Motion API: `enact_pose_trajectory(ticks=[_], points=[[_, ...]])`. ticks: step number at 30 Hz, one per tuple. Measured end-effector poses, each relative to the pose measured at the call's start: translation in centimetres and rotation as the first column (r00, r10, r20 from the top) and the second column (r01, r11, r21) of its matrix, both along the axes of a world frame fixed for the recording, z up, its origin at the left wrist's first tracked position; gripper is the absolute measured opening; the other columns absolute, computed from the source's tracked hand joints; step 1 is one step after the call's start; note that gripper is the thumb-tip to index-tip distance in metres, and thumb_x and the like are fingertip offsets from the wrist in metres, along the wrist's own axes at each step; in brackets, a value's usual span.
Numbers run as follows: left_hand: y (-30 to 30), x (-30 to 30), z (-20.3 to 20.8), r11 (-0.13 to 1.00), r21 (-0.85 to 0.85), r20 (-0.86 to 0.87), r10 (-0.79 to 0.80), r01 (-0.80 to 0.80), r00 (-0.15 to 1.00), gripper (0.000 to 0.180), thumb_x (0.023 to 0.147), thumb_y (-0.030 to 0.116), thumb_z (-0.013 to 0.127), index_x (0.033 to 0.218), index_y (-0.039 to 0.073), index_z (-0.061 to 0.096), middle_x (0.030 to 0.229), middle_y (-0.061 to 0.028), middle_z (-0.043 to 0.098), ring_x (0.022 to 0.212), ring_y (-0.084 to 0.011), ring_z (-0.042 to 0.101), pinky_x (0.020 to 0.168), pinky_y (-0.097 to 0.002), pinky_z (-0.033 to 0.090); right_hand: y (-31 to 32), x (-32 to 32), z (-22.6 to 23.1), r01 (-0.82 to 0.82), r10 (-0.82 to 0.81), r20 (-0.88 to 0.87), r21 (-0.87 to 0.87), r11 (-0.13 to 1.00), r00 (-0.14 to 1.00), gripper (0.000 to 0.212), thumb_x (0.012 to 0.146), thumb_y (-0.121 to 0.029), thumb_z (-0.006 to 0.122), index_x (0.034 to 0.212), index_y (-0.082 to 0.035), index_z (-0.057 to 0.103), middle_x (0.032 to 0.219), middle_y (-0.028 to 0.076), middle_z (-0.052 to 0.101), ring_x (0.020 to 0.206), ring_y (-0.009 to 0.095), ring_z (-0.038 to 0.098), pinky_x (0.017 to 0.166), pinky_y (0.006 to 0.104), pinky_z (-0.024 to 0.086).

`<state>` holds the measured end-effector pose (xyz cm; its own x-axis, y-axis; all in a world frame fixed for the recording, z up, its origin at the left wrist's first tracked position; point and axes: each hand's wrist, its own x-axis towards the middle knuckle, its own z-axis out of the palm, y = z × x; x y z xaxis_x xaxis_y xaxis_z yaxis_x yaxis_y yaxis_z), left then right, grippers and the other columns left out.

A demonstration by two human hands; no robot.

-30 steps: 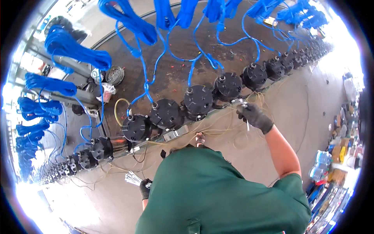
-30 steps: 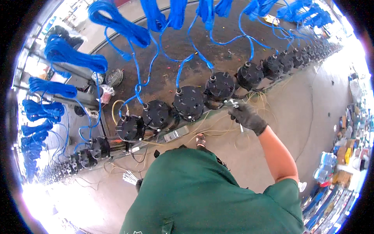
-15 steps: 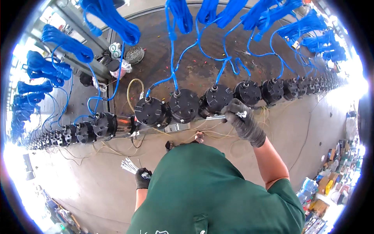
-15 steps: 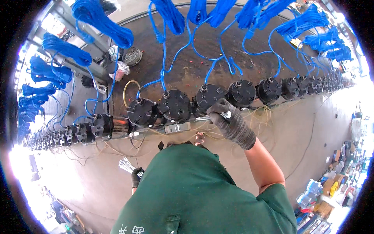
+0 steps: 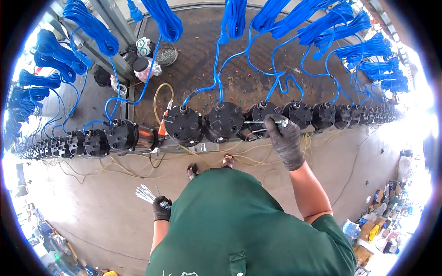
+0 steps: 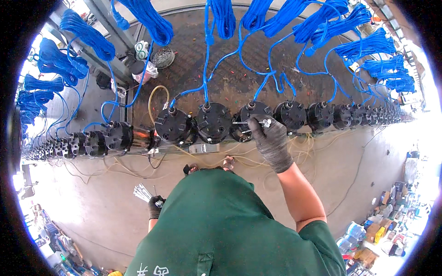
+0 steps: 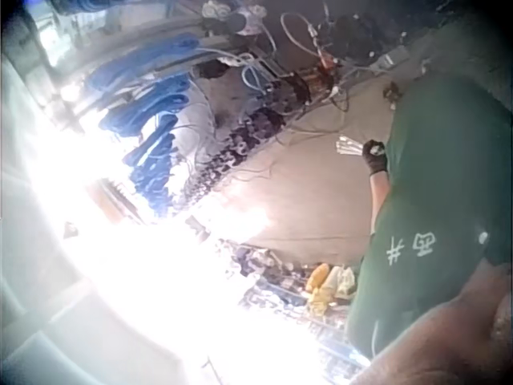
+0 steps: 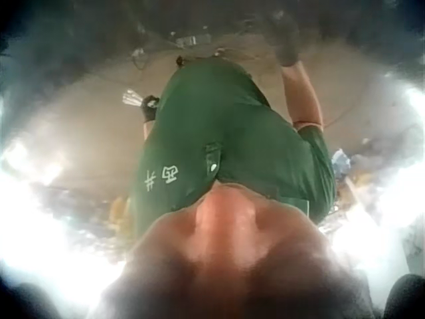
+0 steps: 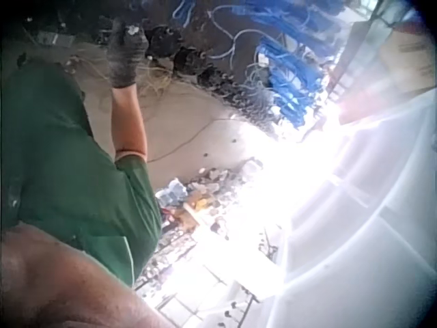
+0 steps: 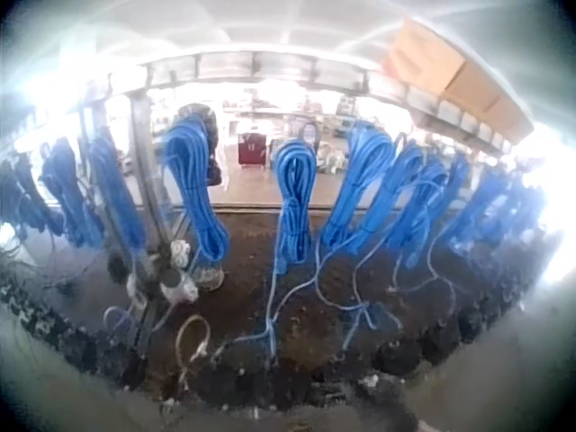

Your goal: The person holds a bundle of long bolts and inserts them one by one into the top covers of motor casings along the assembly line by hand.

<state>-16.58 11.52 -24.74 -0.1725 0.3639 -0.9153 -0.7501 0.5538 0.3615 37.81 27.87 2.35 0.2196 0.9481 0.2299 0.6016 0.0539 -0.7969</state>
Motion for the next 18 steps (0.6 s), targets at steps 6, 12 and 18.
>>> enact_pose_trajectory(ticks=[6,12,18], points=[[-0.1,-0.1,0.1,1.000,0.016,-0.011,0.000,0.000,1.000,0.006,0.077,0.011,0.064,0.079,0.008,0.060,0.071,-0.0050,0.060,0.065,-0.0230,0.061,0.069,-0.0412,0.055,0.8,-1.7,1.0,0.053,-0.046,0.112,-0.060,0.997,0.993,0.013,0.095,-0.016,0.069,0.099,-0.004,0.072,0.087,0.017,0.072,0.077,0.037,0.069,0.066,0.0401,0.054],[0.3,0.5,0.5,0.999,0.026,0.003,0.033,-0.033,0.999,0.005,0.077,0.011,0.064,0.079,0.007,0.060,0.070,-0.0048,0.060,0.065,-0.0226,0.061,0.068,-0.0416,0.054,1.4,-1.9,0.1,0.018,-0.016,0.298,-0.005,1.000,0.954,0.016,0.098,-0.020,0.066,0.099,-0.005,0.071,0.085,0.016,0.071,0.077,0.038,0.068,0.067,0.0412,0.054],[0.2,0.8,1.2,0.995,0.069,0.026,0.074,-0.076,0.997,0.005,0.076,0.009,0.063,0.079,0.007,0.060,0.070,-0.0049,0.061,0.066,-0.0229,0.061,0.069,-0.0410,0.054,1.1,-2.9,0.1,0.008,-0.003,0.152,-0.032,0.999,0.988,0.016,0.097,-0.020,0.066,0.100,-0.006,0.071,0.089,0.016,0.071,0.078,0.038,0.068,0.067,0.0435,0.054]])
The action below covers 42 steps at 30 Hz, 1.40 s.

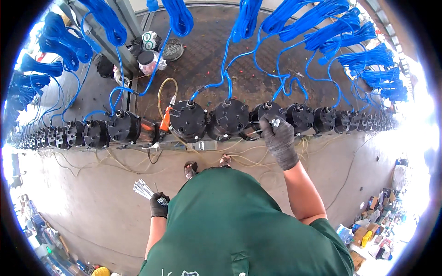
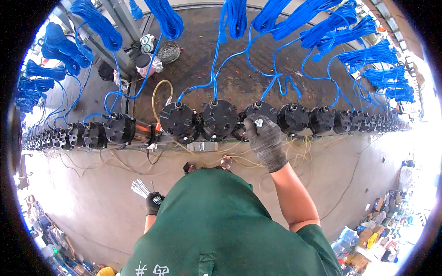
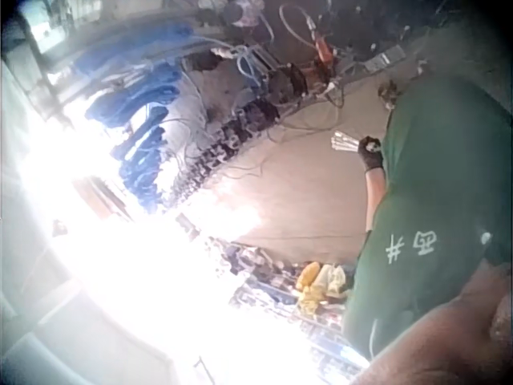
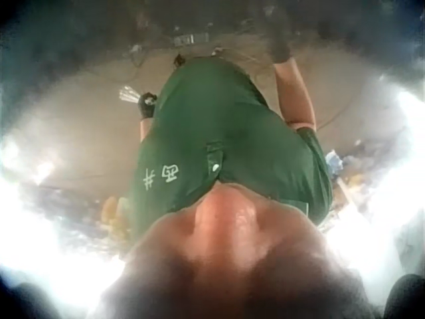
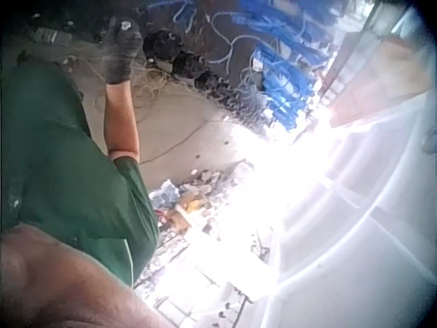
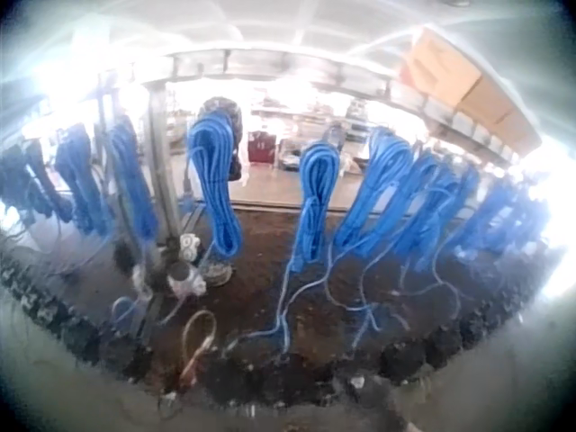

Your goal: The person holds a bundle of long bolts and inserts them one by one into the top covers of motor casings along the assembly line by hand.

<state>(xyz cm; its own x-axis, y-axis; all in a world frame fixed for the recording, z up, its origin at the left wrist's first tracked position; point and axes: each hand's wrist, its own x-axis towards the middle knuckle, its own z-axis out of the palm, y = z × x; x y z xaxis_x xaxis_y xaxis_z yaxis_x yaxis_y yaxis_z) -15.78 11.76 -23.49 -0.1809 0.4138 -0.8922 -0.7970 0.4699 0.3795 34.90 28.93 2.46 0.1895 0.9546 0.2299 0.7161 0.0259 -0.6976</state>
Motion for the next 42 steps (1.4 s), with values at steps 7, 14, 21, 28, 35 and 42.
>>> enact_pose_trajectory(ticks=[7,14,21,28,35,42], points=[[0.0,-0.1,0.0,0.999,0.034,0.015,-0.035,0.035,0.999,0.003,0.077,0.009,0.062,0.079,0.008,0.061,0.071,-0.0052,0.061,0.066,-0.0223,0.062,0.071,-0.0405,0.055,1.2,1.3,-0.7,-0.097,0.101,0.089,-0.043,0.994,0.991,0.024,0.098,-0.025,0.067,0.103,-0.002,0.071,0.074,0.007,0.068,0.070,0.017,0.069,0.063,0.0353,0.053],[0.1,0.3,0.3,1.000,-0.014,0.032,0.011,-0.010,0.999,0.002,0.080,0.010,0.063,0.080,0.009,0.061,0.071,-0.0037,0.062,0.067,-0.0212,0.063,0.071,-0.0408,0.055,3.5,1.7,-2.2,-0.116,0.147,0.073,-0.326,0.938,0.986,0.019,0.096,-0.025,0.064,0.097,-0.006,0.067,0.082,0.016,0.069,0.084,0.033,0.069,0.071,0.0465,0.052],[-0.6,0.1,0.0,0.999,-0.018,0.045,0.028,-0.028,0.999,0.005,0.078,0.010,0.065,0.081,0.012,0.061,0.072,-0.0023,0.063,0.067,-0.0201,0.064,0.071,-0.0409,0.055,-1.0,2.9,-1.4,-0.302,0.262,-0.154,-0.386,0.872,0.953,0.023,0.097,-0.022,0.066,0.114,-0.008,0.060,0.094,0.016,0.071,0.075,0.030,0.071,0.065,0.0390,0.057],[-2.8,-1.4,-2.1,0.999,-0.017,0.070,0.051,-0.050,0.996,0.010,0.077,0.009,0.066,0.082,0.015,0.060,0.073,-0.0003,0.064,0.069,-0.0200,0.065,0.072,-0.0411,0.054,-1.1,0.8,7.1,-0.300,0.075,-0.696,-0.207,0.931,0.714,0.025,0.099,-0.017,0.064,0.119,-0.003,0.056,0.097,0.014,0.072,0.080,0.020,0.072,0.065,0.0328,0.059],[-1.8,-0.9,-0.9,0.996,0.026,0.123,0.085,-0.089,0.989,0.010,0.078,0.006,0.064,0.083,0.014,0.060,0.076,-0.0013,0.065,0.072,-0.0201,0.065,0.073,-0.0414,0.054,5.2,-4.5,2.3,-0.424,0.437,-0.062,0.157,0.892,0.897,0.028,0.095,-0.005,0.063,0.122,-0.007,0.055,0.104,0.010,0.068,0.079,0.024,0.074,0.067,0.0338,0.060],[1.4,2.1,7.0,0.989,0.099,0.183,0.091,-0.110,0.979,0.010,0.082,0.004,0.062,0.091,0.009,0.062,0.077,-0.0040,0.066,0.071,-0.0207,0.067,0.074,-0.0405,0.058,8.3,-5.9,-0.2,-0.335,0.331,-0.160,-0.003,0.942,0.930,0.011,0.103,-0.015,0.059,0.108,-0.006,0.058,0.087,0.014,0.070,0.074,0.030,0.072,0.071,0.0391,0.056]])
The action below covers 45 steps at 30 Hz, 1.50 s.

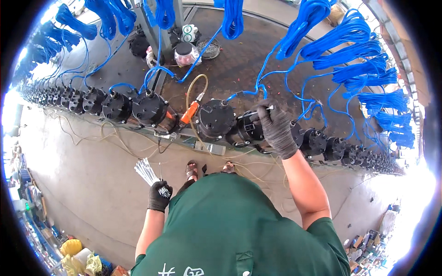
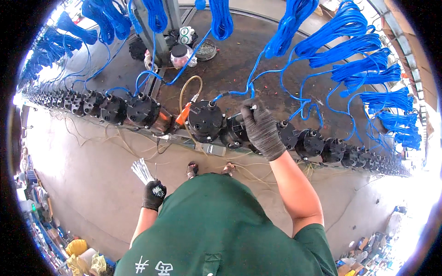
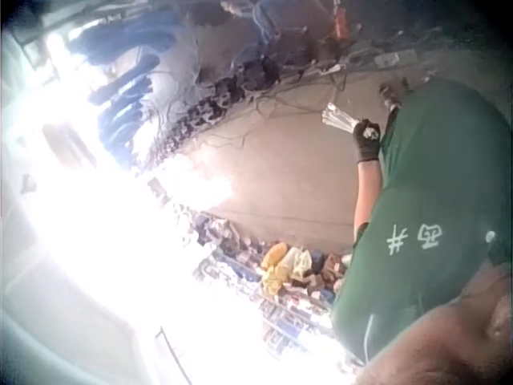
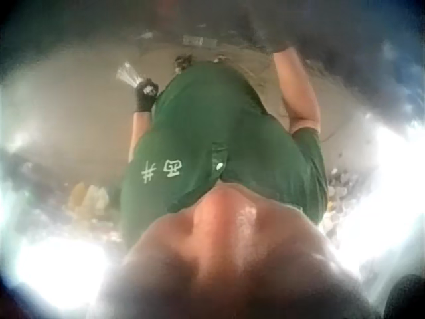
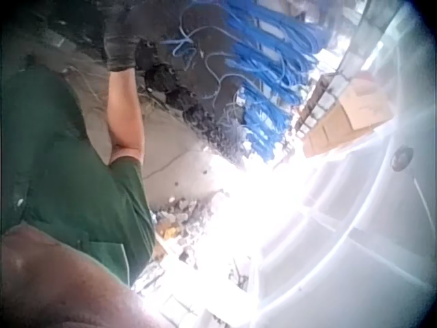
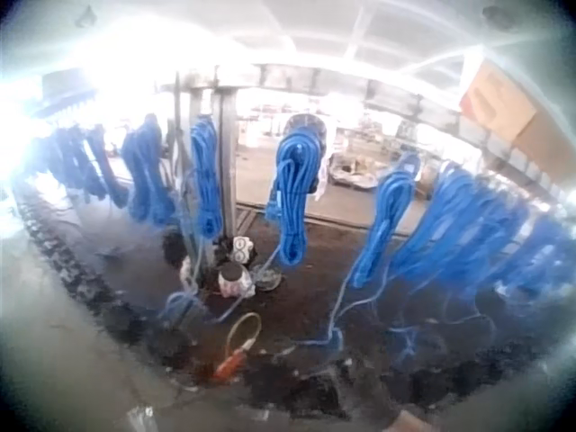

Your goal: The person holds a bundle of long bolts and inserts them one by one into the top covers of motor casings along the assembly line by hand.

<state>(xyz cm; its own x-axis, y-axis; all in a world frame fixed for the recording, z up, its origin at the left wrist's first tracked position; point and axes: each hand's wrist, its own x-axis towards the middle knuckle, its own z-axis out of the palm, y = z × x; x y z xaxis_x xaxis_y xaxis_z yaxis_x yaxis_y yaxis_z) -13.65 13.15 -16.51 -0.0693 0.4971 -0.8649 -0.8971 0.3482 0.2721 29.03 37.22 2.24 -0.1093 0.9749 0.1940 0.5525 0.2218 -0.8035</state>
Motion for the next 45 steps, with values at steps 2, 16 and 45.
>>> enact_pose_trajectory(ticks=[2,16,45], points=[[0.3,0.4,1.5,0.993,0.111,0.001,-0.048,0.048,0.999,0.013,0.083,0.004,0.062,0.095,0.007,0.062,0.079,-0.0052,0.066,0.071,-0.0208,0.067,0.074,-0.0408,0.058,0.1,-1.1,1.3,0.024,-0.044,-0.144,-0.138,0.990,0.989,0.014,0.102,-0.017,0.060,0.107,-0.005,0.058,0.085,0.015,0.071,0.074,0.032,0.072,0.071,0.0410,0.055],[8.8,8.4,17.5,0.824,0.441,-0.042,-0.375,0.354,0.926,0.042,0.076,0.008,0.068,0.115,0.003,0.056,0.082,-0.0036,0.055,0.075,-0.0192,0.054,0.070,-0.0353,0.046,1.6,-0.6,0.9,-0.168,0.169,0.435,-0.040,0.985,0.884,0.030,0.096,-0.030,0.066,0.107,-0.002,0.070,0.098,0.020,0.070,0.093,0.041,0.068,0.078,0.0467,0.056],[14.3,22.0,21.3,0.609,0.408,-0.329,-0.597,0.680,0.732,0.051,0.073,0.017,0.077,0.118,0.008,0.056,0.083,-0.0036,0.056,0.073,-0.0208,0.058,0.068,-0.0378,0.048,-0.5,12.3,0.4,0.245,-0.312,0.038,0.532,0.811,0.949,0.022,0.089,-0.004,0.067,0.111,-0.006,0.062,0.088,0.009,0.066,0.078,0.028,0.067,0.067,0.0379,0.055]])
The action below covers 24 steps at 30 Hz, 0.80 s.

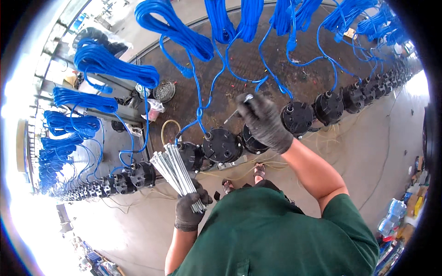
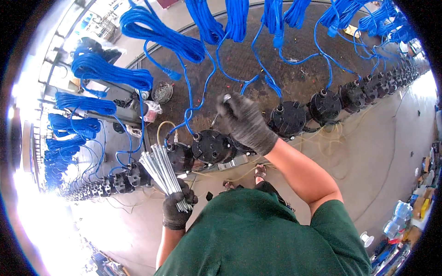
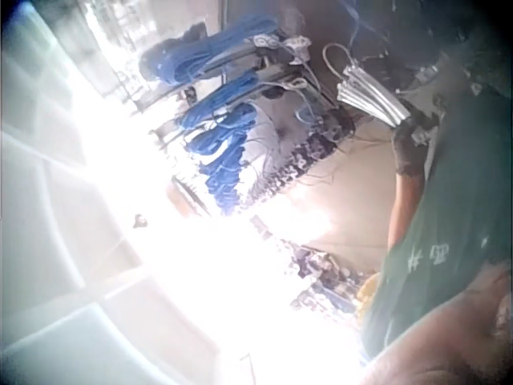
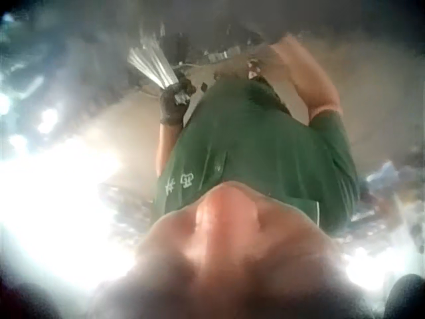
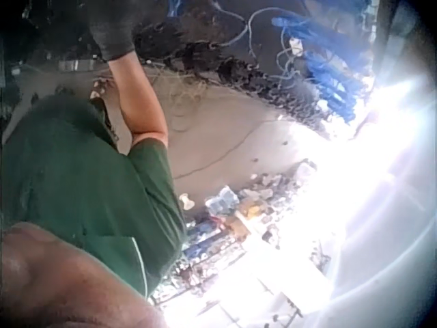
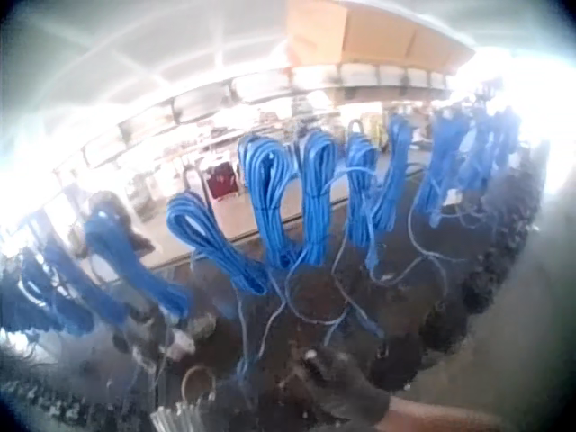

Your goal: The person holds a bundle of long bolts and inserts them one by one into the top covers of motor casings along the assembly line by hand.

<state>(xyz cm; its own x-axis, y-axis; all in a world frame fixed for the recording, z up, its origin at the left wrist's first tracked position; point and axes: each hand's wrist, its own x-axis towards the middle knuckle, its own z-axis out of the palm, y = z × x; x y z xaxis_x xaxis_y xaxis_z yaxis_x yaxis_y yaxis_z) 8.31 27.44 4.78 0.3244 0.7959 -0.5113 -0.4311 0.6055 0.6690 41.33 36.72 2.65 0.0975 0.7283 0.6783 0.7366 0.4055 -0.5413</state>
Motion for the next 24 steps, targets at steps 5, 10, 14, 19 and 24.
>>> enact_pose_trajectory(ticks=[5,10,14,19,24], points=[[-0.5,1.3,0.6,0.998,0.008,-0.015,0.057,-0.057,0.998,0.049,0.074,0.018,0.074,0.119,0.008,0.055,0.081,-0.0037,0.053,0.068,-0.0195,0.051,0.062,-0.0350,0.042,1.7,-1.5,-1.1,-0.236,0.188,-0.240,-0.189,0.953,0.952,0.021,0.092,-0.004,0.066,0.112,-0.002,0.062,0.095,0.019,0.066,0.086,0.039,0.067,0.075,0.0447,0.055],[-0.3,2.0,0.8,0.995,-0.018,-0.019,0.094,-0.095,0.995,0.055,0.066,0.019,0.080,0.113,0.003,0.056,0.079,-0.0067,0.058,0.066,-0.0245,0.061,0.064,-0.0417,0.054,2.6,-1.4,-0.9,-0.269,0.215,-0.208,-0.277,0.922,0.954,0.018,0.093,-0.006,0.066,0.110,-0.001,0.063,0.095,0.020,0.066,0.087,0.041,0.066,0.074,0.0457,0.054],[-0.1,2.8,1.3,0.994,-0.025,-0.019,0.105,-0.106,0.994,0.054,0.067,0.018,0.080,0.113,0.003,0.056,0.079,-0.0061,0.058,0.067,-0.0242,0.061,0.064,-0.0414,0.054,3.5,-1.5,-1.9,-0.320,0.280,-0.172,-0.284,0.904,0.944,0.016,0.094,-0.007,0.065,0.108,0.000,0.062,0.094,0.020,0.066,0.086,0.041,0.065,0.073,0.0463,0.052],[0.1,3.8,1.7,0.994,-0.041,0.022,0.105,-0.105,0.994,0.052,0.069,0.018,0.080,0.113,0.005,0.056,0.079,-0.0062,0.057,0.067,-0.0236,0.060,0.065,-0.0416,0.053,3.8,-1.5,-1.4,-0.362,0.295,-0.250,-0.293,0.885,0.922,0.011,0.092,-0.009,0.064,0.098,0.000,0.061,0.089,0.023,0.064,0.086,0.045,0.064,0.072,0.0498,0.052],[0.1,4.3,1.9,0.998,-0.023,0.041,0.062,-0.061,0.997,0.051,0.071,0.017,0.078,0.116,0.007,0.055,0.081,-0.0051,0.056,0.068,-0.0220,0.057,0.064,-0.0397,0.048,4.0,-0.8,-1.3,-0.497,0.359,-0.415,-0.294,0.816,0.836,0.011,0.091,-0.009,0.064,0.097,0.000,0.061,0.090,0.024,0.064,0.088,0.045,0.063,0.074,0.0496,0.052]])
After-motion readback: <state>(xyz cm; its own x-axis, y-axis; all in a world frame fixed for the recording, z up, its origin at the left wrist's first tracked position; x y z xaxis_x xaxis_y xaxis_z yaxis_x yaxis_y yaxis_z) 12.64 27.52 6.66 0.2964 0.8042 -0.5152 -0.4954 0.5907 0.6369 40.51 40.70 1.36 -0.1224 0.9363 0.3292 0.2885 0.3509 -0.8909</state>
